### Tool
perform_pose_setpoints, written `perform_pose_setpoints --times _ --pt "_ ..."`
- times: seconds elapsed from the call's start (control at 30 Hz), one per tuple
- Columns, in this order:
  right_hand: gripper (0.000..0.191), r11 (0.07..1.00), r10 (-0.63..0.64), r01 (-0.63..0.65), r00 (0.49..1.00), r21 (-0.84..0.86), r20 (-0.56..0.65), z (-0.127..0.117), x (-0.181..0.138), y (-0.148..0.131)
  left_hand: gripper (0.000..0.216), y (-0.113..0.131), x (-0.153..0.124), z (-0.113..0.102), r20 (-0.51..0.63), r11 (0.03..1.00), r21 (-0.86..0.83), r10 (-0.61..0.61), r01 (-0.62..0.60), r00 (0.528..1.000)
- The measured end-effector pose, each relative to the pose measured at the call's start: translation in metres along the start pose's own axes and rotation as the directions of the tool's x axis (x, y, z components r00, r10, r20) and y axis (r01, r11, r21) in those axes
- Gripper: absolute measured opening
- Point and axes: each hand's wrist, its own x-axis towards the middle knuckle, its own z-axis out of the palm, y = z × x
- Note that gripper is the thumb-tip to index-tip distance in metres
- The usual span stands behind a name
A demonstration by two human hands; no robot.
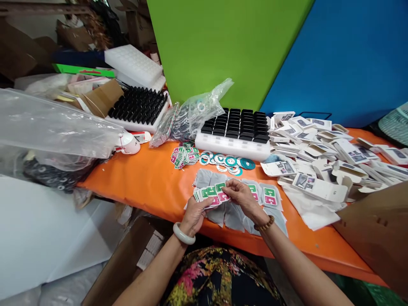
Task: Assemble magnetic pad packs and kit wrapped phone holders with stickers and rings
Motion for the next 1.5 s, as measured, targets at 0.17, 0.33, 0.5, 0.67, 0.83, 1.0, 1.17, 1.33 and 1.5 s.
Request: perform_pose_setpoints --times 0.17,0.33,0.5,0.67,0.83,1.0,1.17,1.33,1.5 --pt "0.03 0.986 -0.12 0.098 0.979 -0.135 -0.166 0.0 0.021 0.008 0.046 0.003 -0.001 -0.006 -0.126 0.998 -0.044 0.031 -0.036 0.992" --pt "0.032 0.813 -0.34 0.184 0.92 -0.552 -0.195 0.014 0.036 0.014 0.044 0.005 -0.003 -0.012 -0.127 0.995 -0.066 0.069 -0.078 0.989" --pt "0.024 0.399 -0.409 0.122 0.911 -0.909 -0.058 0.028 0.032 0.012 0.041 0.006 -0.003 -0.017 -0.145 0.993 -0.054 0.093 -0.102 0.985" --pt "0.022 0.429 -0.462 0.159 0.884 -0.889 -0.065 0.031 0.02 0.002 0.042 0.005 -0.002 -0.018 -0.145 0.99 -0.061 0.115 -0.125 0.983" --pt "0.026 0.866 -0.243 0.283 0.959 -0.413 0.149 0.034 0.014 -0.008 0.043 0.004 -0.001 -0.018 -0.127 0.989 -0.058 0.128 -0.137 0.984" --pt "0.032 0.981 -0.071 0.108 0.973 -0.161 0.22 0.039 0.016 -0.01 0.041 0.004 -0.002 -0.021 -0.125 0.989 -0.037 0.139 -0.145 0.982" --pt "0.028 0.962 -0.177 0.208 0.968 -0.174 0.18 0.046 0.02 -0.001 0.042 0.002 0.0 -0.025 -0.15 0.984 0.004 0.176 -0.178 0.973" --pt "0.021 0.984 -0.106 0.13 0.978 -0.121 0.182 0.046 0.022 -0.003 0.04 0.005 -0.003 -0.024 -0.128 0.99 -0.061 0.121 -0.13 0.984" --pt "0.023 0.991 -0.056 0.079 0.979 -0.111 0.197 0.044 0.025 -0.002 0.042 0.007 -0.003 -0.028 -0.169 0.986 -0.101 0.111 -0.129 0.979"
